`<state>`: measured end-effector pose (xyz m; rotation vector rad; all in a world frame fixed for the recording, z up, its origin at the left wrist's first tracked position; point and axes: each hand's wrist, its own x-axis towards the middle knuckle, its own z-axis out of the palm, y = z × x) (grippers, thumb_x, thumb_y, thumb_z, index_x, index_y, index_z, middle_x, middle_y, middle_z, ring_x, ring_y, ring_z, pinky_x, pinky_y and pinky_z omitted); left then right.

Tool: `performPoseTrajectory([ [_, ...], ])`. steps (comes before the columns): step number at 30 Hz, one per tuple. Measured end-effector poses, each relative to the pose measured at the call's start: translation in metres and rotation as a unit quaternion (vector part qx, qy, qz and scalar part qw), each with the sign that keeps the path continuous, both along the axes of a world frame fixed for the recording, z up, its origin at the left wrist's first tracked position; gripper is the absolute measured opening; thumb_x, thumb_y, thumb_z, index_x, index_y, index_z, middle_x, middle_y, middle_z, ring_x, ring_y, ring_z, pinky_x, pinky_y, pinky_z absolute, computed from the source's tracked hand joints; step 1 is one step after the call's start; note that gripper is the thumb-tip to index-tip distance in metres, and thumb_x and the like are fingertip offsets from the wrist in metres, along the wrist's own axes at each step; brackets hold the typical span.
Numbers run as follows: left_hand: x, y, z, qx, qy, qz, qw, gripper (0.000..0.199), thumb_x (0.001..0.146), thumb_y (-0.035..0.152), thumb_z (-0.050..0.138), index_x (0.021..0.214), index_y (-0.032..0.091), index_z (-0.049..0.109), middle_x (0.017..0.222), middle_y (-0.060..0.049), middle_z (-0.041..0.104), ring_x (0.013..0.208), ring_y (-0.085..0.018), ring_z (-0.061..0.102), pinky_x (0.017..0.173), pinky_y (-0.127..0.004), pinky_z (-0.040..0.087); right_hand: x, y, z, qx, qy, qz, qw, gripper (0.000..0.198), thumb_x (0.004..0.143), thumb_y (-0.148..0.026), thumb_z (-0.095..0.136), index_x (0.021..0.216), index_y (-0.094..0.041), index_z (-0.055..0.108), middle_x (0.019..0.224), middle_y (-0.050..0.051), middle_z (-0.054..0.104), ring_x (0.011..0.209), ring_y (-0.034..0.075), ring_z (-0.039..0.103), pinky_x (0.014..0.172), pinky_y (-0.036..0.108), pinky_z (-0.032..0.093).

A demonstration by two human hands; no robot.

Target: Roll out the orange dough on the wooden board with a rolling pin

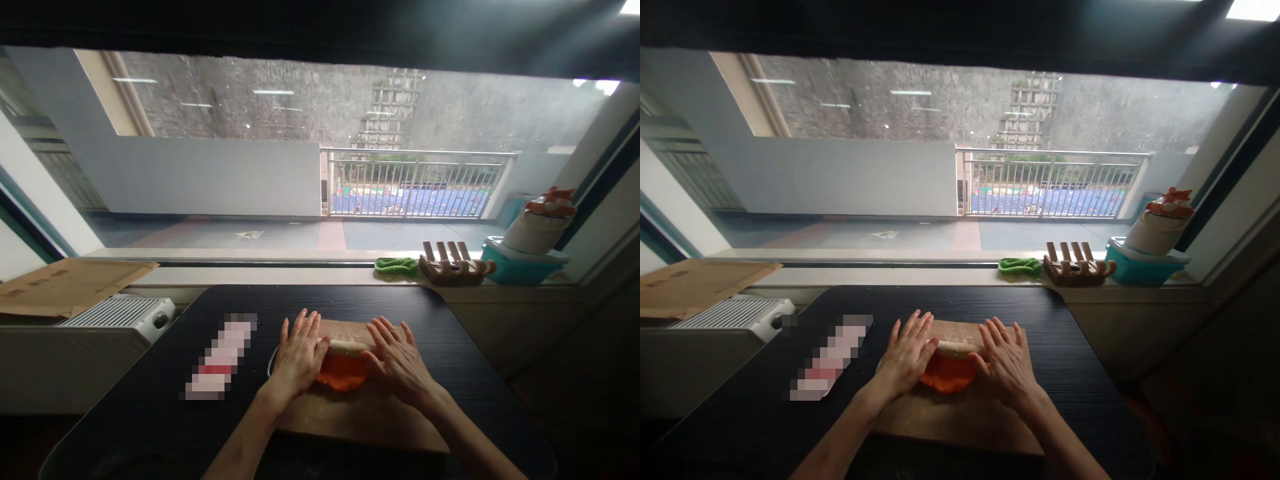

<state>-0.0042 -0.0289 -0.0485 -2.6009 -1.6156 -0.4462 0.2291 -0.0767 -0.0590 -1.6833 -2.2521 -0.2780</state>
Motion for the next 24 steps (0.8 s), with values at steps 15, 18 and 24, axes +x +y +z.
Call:
performPoseTrajectory([
  [15,0.005,0.005,0.006,-0.014,0.002,0.005,1.0,0.055,0.093,0.044,0.027,0.137,0.013,0.038,0.143,-0.011,0.039,0.136,-0.029,0.026,0.108,-0.057,0.019,-0.002,0.001,0.003,-0.029,0.003,-0.016,0.999,0.056,0.093,-0.051,0.033,0.133,-0.015,0.043,0.137,0.012,0.046,0.13,0.028,0.036,0.105,0.056,0.022],
  [18,-0.005,-0.011,0.001,-0.018,0.004,-0.008,1.0,0.056,0.094,0.045,0.026,0.14,0.015,0.033,0.145,-0.008,0.036,0.136,-0.026,0.026,0.109,-0.054,0.02,0.001,-0.017,-0.007,-0.001,-0.013,0.04,0.999,0.058,0.092,-0.052,0.035,0.137,-0.016,0.039,0.139,0.01,0.044,0.131,0.026,0.035,0.106,0.052,0.023],
  [24,-0.008,-0.017,-0.003,-0.023,0.014,-0.004,1.0,0.057,0.093,0.047,0.026,0.141,0.017,0.03,0.147,-0.007,0.033,0.138,-0.025,0.023,0.111,-0.052,0.017,0.003,-0.018,-0.013,-0.005,-0.006,0.043,0.999,0.058,0.092,-0.052,0.036,0.137,-0.016,0.038,0.139,0.01,0.044,0.131,0.027,0.035,0.107,0.053,0.021],
])
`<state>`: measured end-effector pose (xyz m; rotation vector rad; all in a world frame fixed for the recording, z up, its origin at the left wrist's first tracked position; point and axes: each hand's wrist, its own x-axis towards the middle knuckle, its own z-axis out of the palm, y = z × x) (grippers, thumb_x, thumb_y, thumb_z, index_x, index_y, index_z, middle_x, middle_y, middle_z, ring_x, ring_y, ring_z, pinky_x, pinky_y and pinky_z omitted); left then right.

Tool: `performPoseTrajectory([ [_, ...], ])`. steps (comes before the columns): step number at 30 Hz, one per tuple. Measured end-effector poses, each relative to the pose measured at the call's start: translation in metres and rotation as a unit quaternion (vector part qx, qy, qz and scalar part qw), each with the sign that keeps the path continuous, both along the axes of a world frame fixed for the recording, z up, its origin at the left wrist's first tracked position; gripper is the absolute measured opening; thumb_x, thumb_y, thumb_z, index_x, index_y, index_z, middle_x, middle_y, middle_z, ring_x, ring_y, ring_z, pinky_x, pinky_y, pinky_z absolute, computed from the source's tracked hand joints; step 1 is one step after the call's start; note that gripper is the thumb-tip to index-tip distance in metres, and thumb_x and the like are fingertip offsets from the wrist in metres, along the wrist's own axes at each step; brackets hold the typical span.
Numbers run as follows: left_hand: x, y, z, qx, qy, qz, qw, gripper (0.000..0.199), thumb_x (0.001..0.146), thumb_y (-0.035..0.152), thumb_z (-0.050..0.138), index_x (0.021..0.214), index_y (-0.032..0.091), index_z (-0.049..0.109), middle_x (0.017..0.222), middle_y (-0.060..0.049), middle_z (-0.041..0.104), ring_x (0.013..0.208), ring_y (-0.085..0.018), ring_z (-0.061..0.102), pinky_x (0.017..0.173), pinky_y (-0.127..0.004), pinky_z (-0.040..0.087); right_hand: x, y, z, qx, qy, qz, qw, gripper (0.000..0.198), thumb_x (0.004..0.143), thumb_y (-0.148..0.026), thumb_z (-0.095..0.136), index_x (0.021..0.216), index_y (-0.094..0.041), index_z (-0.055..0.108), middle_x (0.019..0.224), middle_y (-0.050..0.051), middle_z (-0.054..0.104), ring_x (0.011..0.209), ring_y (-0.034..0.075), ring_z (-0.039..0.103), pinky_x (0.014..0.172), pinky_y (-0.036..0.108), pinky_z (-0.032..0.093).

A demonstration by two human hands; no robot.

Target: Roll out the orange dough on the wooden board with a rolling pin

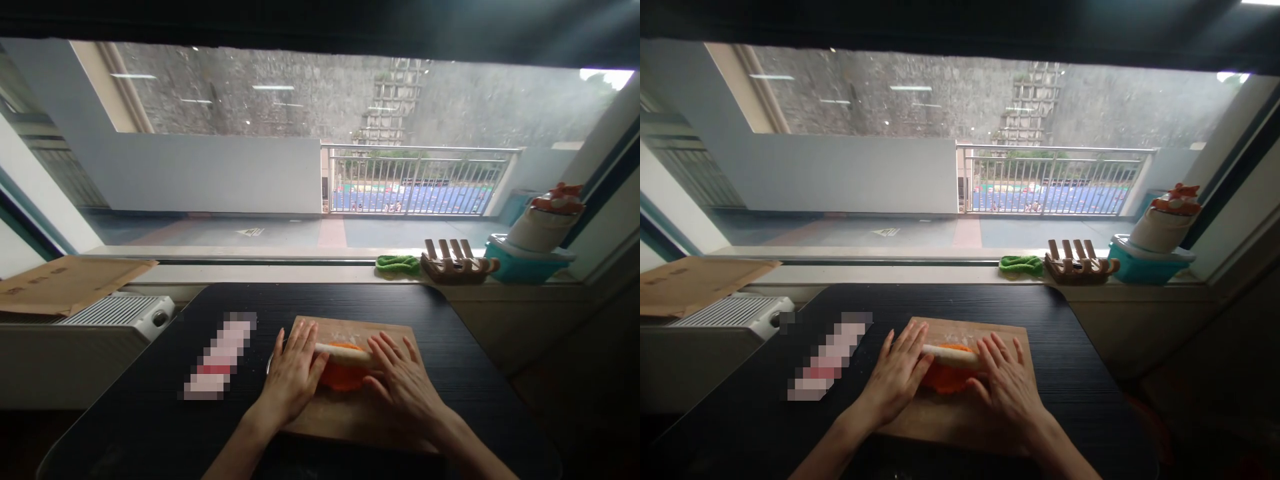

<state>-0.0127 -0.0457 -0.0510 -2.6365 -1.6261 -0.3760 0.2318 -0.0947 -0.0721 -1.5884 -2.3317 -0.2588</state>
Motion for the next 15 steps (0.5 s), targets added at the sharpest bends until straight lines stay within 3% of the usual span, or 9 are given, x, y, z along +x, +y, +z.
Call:
performPoseTrajectory([
  [4,0.018,0.026,0.008,0.001,0.001,0.027,1.0,0.057,0.094,0.046,0.025,0.138,0.012,0.036,0.145,-0.011,0.036,0.137,-0.029,0.024,0.109,-0.055,0.017,-0.004,0.023,0.018,-0.047,0.018,-0.062,0.997,0.055,0.093,-0.05,0.033,0.132,-0.014,0.044,0.137,0.012,0.046,0.131,0.028,0.034,0.107,0.057,0.017],
  [11,-0.003,-0.007,-0.005,0.026,0.011,-0.005,1.0,0.059,0.093,0.048,0.027,0.142,0.015,0.028,0.147,-0.007,0.032,0.137,-0.025,0.024,0.111,-0.053,0.017,0.0,-0.01,0.002,-0.042,0.001,0.032,0.999,0.063,0.091,-0.055,0.034,0.14,-0.015,0.033,0.142,0.011,0.039,0.133,0.026,0.031,0.109,0.053,0.016],
  [15,0.013,0.017,0.004,0.011,0.024,0.025,0.999,0.057,0.094,0.046,0.025,0.139,0.013,0.035,0.145,-0.009,0.035,0.137,-0.027,0.024,0.11,-0.053,0.018,-0.001,0.016,0.013,-0.063,0.02,-0.034,0.997,0.057,0.092,-0.052,0.034,0.135,-0.015,0.04,0.14,0.011,0.043,0.132,0.027,0.032,0.108,0.056,0.014],
])
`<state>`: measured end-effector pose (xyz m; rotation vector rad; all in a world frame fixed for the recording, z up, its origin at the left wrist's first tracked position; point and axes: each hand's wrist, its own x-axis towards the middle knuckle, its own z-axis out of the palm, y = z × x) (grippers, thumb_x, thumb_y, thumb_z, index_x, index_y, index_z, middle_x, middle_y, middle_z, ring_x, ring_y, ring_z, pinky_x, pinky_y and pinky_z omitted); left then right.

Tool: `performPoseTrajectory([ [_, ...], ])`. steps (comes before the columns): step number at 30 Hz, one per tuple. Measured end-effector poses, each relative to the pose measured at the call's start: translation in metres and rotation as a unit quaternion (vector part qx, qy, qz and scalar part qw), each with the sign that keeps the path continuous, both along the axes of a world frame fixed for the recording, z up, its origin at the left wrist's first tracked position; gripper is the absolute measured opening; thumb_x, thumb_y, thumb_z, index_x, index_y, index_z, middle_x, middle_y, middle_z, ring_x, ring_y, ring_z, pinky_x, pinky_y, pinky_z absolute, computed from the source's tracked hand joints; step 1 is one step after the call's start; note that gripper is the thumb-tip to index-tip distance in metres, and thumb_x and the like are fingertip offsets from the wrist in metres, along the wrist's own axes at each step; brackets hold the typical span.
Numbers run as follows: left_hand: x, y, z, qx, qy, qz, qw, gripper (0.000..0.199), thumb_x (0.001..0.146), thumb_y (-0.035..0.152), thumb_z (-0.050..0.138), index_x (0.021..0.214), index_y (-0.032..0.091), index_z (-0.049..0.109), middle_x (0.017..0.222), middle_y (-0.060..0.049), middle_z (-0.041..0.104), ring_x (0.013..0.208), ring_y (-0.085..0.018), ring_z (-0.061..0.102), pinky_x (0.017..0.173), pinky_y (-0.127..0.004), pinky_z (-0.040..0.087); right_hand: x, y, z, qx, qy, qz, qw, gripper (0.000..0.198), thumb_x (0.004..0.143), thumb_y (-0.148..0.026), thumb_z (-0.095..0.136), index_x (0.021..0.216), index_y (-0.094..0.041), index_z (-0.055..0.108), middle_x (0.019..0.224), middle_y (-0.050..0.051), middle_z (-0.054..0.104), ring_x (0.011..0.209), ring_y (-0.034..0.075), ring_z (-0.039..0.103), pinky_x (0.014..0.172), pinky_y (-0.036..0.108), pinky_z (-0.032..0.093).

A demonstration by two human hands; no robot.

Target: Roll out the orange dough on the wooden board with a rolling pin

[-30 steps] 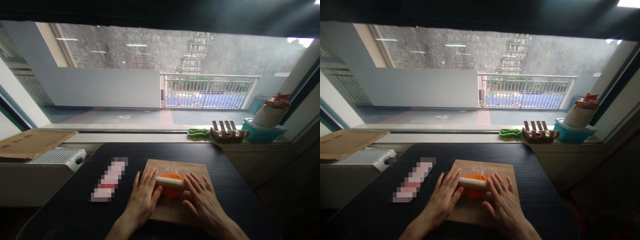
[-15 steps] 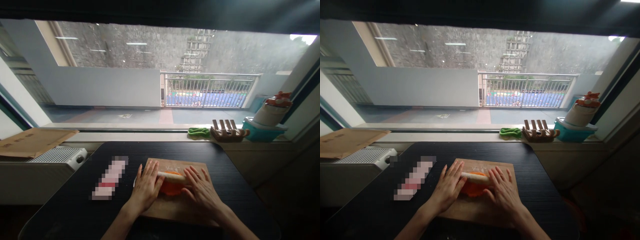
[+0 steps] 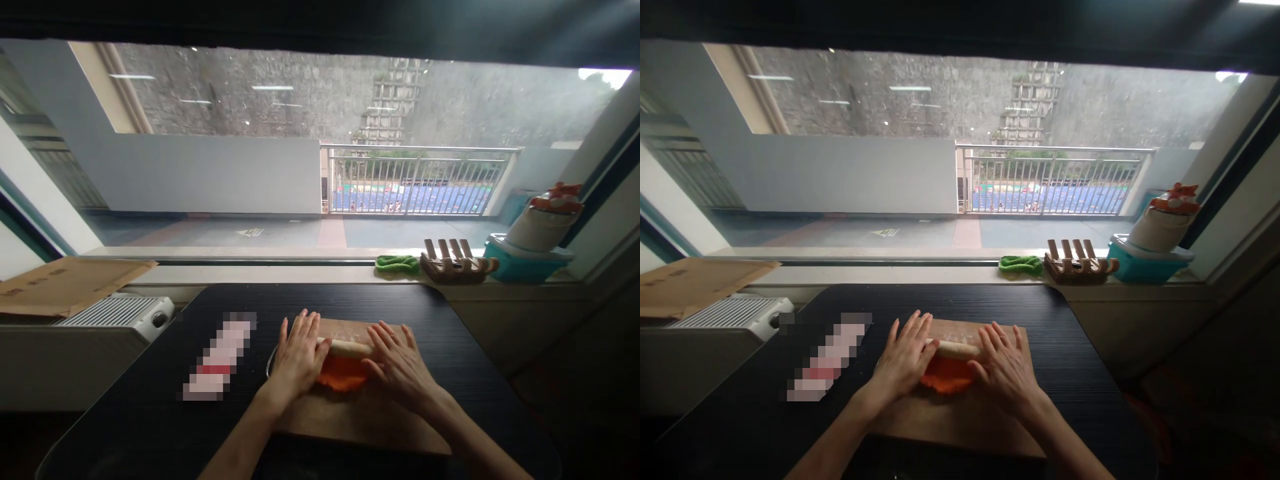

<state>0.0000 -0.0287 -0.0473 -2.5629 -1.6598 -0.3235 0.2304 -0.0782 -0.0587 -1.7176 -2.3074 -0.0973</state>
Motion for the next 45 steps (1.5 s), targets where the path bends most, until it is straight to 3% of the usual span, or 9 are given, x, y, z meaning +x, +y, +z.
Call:
performPoseTrajectory([
  [4,0.007,0.011,0.005,0.004,-0.001,0.006,1.0,0.056,0.094,0.044,0.025,0.136,0.011,0.04,0.143,-0.012,0.039,0.135,-0.028,0.028,0.108,-0.055,0.021,-0.001,0.006,0.007,-0.007,0.003,-0.015,1.0,0.057,0.092,-0.052,0.034,0.133,-0.015,0.044,0.138,0.011,0.045,0.132,0.027,0.033,0.108,0.056,0.015],
  [10,-0.019,-0.026,-0.006,0.013,-0.005,-0.04,0.999,0.058,0.093,0.048,0.027,0.141,0.015,0.03,0.146,-0.007,0.034,0.136,-0.025,0.027,0.11,-0.054,0.019,-0.001,-0.034,-0.013,0.043,-0.025,0.077,0.996,0.064,0.091,-0.053,0.037,0.142,-0.017,0.028,0.144,0.009,0.036,0.133,0.025,0.031,0.109,0.051,0.017],
  [16,0.001,-0.004,0.008,-0.015,-0.002,-0.006,1.0,0.058,0.094,0.046,0.024,0.137,0.009,0.037,0.143,-0.011,0.038,0.136,-0.028,0.027,0.109,-0.056,0.019,-0.004,-0.007,-0.001,0.007,-0.019,-0.007,1.0,0.058,0.091,-0.051,0.036,0.134,-0.012,0.042,0.137,0.014,0.046,0.13,0.03,0.037,0.105,0.058,0.021],
  [23,-0.039,-0.052,-0.012,0.05,0.012,-0.078,0.996,0.055,0.093,0.045,0.033,0.143,0.022,0.025,0.146,-0.004,0.034,0.134,-0.022,0.031,0.111,-0.051,0.016,-0.008,-0.063,-0.017,0.127,-0.052,0.084,0.987,0.071,0.089,-0.051,0.041,0.144,-0.012,0.02,0.145,0.011,0.033,0.135,0.025,0.027,0.109,0.045,0.017],
  [29,-0.031,-0.043,-0.007,0.038,0.007,-0.049,0.998,0.054,0.093,0.044,0.031,0.14,0.018,0.032,0.144,-0.006,0.039,0.133,-0.025,0.033,0.109,-0.054,0.021,-0.014,-0.049,-0.014,0.15,-0.051,0.023,0.987,0.065,0.091,-0.046,0.041,0.143,-0.012,0.023,0.141,0.01,0.042,0.131,0.023,0.035,0.108,0.044,0.02],
  [34,-0.042,-0.058,-0.015,0.084,0.008,-0.08,0.993,0.057,0.092,0.045,0.036,0.143,0.022,0.025,0.145,-0.005,0.037,0.132,-0.022,0.035,0.111,-0.05,0.017,-0.014,-0.066,-0.018,0.167,-0.074,0.054,0.982,0.069,0.089,-0.049,0.04,0.144,-0.01,0.021,0.144,0.009,0.036,0.134,0.023,0.029,0.107,0.042,0.023],
  [41,-0.034,-0.049,-0.008,0.04,0.005,-0.048,0.998,0.054,0.093,0.044,0.031,0.141,0.019,0.03,0.143,-0.006,0.039,0.132,-0.025,0.035,0.109,-0.054,0.021,-0.014,-0.052,-0.015,0.144,-0.047,0.017,0.988,0.07,0.092,-0.048,0.039,0.146,-0.014,0.012,0.14,0.011,0.042,0.129,0.025,0.038,0.103,0.044,0.03],
  [45,-0.042,-0.062,-0.011,0.085,0.006,-0.077,0.993,0.056,0.092,0.044,0.036,0.142,0.022,0.027,0.143,-0.004,0.039,0.132,-0.023,0.036,0.11,-0.05,0.021,-0.011,-0.063,-0.017,0.13,-0.052,0.056,0.989,0.074,0.09,-0.051,0.039,0.147,-0.014,0.009,0.143,0.009,0.036,0.131,0.024,0.035,0.103,0.042,0.033],
])
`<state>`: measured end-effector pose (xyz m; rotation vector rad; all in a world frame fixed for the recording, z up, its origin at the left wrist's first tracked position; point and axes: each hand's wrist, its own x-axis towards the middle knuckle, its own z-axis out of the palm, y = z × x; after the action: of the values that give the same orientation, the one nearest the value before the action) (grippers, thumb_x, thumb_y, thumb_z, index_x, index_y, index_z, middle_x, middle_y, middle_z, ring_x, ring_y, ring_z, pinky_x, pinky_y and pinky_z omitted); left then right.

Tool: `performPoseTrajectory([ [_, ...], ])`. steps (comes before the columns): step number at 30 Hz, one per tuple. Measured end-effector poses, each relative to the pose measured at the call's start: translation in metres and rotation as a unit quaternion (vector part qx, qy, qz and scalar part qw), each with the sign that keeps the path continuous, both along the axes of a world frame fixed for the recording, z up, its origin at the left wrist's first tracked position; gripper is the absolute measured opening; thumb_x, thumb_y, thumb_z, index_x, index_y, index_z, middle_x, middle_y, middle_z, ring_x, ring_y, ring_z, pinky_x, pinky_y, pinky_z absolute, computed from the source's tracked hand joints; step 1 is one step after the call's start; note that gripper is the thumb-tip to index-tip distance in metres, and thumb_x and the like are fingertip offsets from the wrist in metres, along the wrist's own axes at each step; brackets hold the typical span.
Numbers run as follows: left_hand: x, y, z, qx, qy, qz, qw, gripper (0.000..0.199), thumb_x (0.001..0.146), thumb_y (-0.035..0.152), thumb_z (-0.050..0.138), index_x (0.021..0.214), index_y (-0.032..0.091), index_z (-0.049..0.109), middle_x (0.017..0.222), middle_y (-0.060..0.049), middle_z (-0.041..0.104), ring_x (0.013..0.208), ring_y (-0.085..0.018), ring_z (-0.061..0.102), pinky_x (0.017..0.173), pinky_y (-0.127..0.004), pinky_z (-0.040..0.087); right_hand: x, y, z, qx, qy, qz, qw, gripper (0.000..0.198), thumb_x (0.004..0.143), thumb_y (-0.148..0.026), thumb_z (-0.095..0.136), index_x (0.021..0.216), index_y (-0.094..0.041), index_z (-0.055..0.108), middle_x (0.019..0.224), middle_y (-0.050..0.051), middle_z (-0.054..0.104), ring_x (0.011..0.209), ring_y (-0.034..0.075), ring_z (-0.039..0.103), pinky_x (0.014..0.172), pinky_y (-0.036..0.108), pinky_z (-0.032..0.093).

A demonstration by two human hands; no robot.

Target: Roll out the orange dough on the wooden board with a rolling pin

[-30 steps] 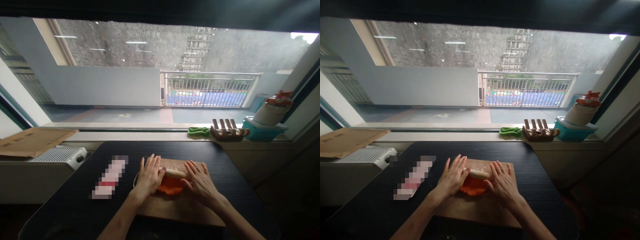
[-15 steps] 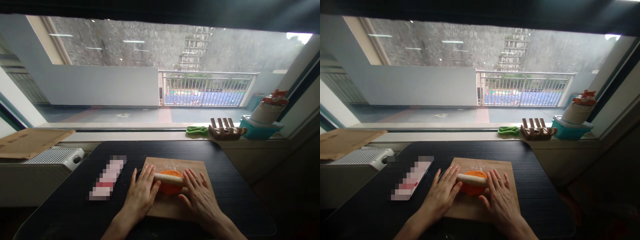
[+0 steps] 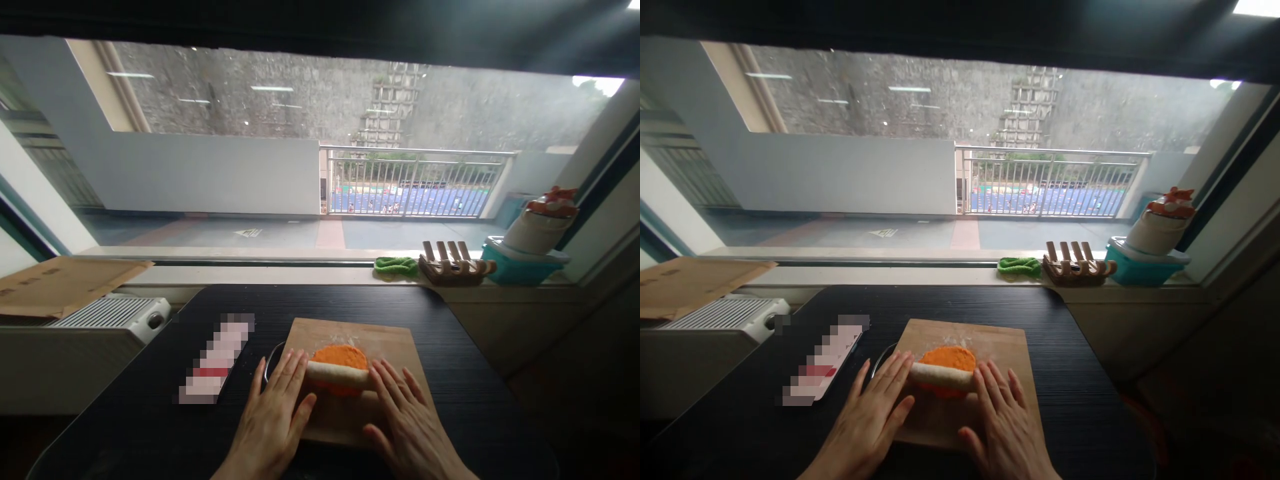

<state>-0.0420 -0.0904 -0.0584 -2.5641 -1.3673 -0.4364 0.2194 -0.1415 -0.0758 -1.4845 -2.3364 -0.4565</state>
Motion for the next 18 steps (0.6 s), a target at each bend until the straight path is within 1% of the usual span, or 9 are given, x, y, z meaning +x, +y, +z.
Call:
performPoseTrajectory([
  [2,-0.004,-0.007,-0.002,0.021,0.0,-0.013,1.0,0.058,0.091,0.045,0.039,0.143,0.023,0.024,0.144,-0.004,0.038,0.132,-0.022,0.036,0.111,-0.047,0.02,0.001,-0.006,-0.001,-0.005,-0.001,0.017,1.0,0.075,0.089,-0.052,0.04,0.147,-0.014,0.009,0.145,0.009,0.034,0.132,0.024,0.034,0.103,0.041,0.033],
  [3,-0.004,-0.007,-0.002,0.018,0.001,-0.011,1.0,0.058,0.091,0.045,0.038,0.143,0.023,0.025,0.144,-0.004,0.038,0.132,-0.022,0.035,0.111,-0.047,0.02,0.001,-0.006,-0.001,-0.009,0.002,0.016,1.0,0.075,0.089,-0.051,0.04,0.147,-0.014,0.01,0.145,0.009,0.033,0.132,0.024,0.033,0.103,0.042,0.033],
  [7,0.009,0.007,0.005,-0.041,0.006,0.036,0.998,0.053,0.093,0.044,0.031,0.139,0.019,0.034,0.143,-0.005,0.039,0.132,-0.025,0.036,0.108,-0.055,0.024,0.0,0.011,0.002,-0.029,0.025,-0.031,0.999,0.067,0.092,-0.047,0.039,0.146,-0.016,0.014,0.141,0.009,0.04,0.13,0.025,0.037,0.104,0.046,0.031],
  [8,0.011,0.008,0.006,-0.046,0.008,0.042,0.998,0.053,0.093,0.044,0.03,0.139,0.018,0.035,0.143,-0.005,0.04,0.132,-0.026,0.036,0.107,-0.056,0.025,0.0,0.013,0.002,-0.029,0.027,-0.036,0.999,0.067,0.092,-0.047,0.038,0.146,-0.016,0.014,0.141,0.009,0.041,0.13,0.025,0.037,0.104,0.046,0.031],
  [10,0.009,0.004,0.006,-0.028,0.01,0.031,0.999,0.053,0.093,0.044,0.032,0.14,0.019,0.033,0.143,-0.004,0.039,0.131,-0.025,0.037,0.107,-0.054,0.025,0.001,0.009,0.001,-0.026,0.02,-0.024,0.999,0.069,0.091,-0.048,0.039,0.146,-0.016,0.013,0.142,0.008,0.04,0.13,0.025,0.037,0.104,0.045,0.031],
  [13,-0.005,-0.017,0.001,0.025,0.016,-0.005,1.0,0.058,0.091,0.043,0.038,0.143,0.022,0.023,0.144,-0.003,0.037,0.131,-0.022,0.038,0.11,-0.047,0.023,0.005,-0.01,-0.002,-0.014,0.005,0.019,1.0,0.076,0.088,-0.051,0.042,0.147,-0.015,0.01,0.144,0.008,0.036,0.131,0.024,0.036,0.103,0.042,0.034],
  [15,-0.011,-0.025,-0.003,0.044,0.015,-0.015,0.999,0.062,0.09,0.043,0.041,0.145,0.023,0.018,0.144,-0.003,0.038,0.13,-0.021,0.038,0.111,-0.044,0.022,0.006,-0.016,-0.002,-0.012,0.006,0.033,0.999,0.078,0.088,-0.053,0.043,0.147,-0.015,0.009,0.144,0.008,0.036,0.13,0.024,0.037,0.102,0.041,0.035],
  [18,-0.004,-0.017,-0.003,0.03,0.001,0.003,1.0,0.061,0.091,0.044,0.038,0.145,0.023,0.019,0.143,-0.004,0.04,0.13,-0.023,0.039,0.11,-0.047,0.022,0.003,-0.005,0.002,-0.03,0.022,0.007,0.999,0.072,0.09,-0.047,0.042,0.147,-0.017,0.01,0.144,0.008,0.036,0.131,0.025,0.036,0.105,0.044,0.032],
])
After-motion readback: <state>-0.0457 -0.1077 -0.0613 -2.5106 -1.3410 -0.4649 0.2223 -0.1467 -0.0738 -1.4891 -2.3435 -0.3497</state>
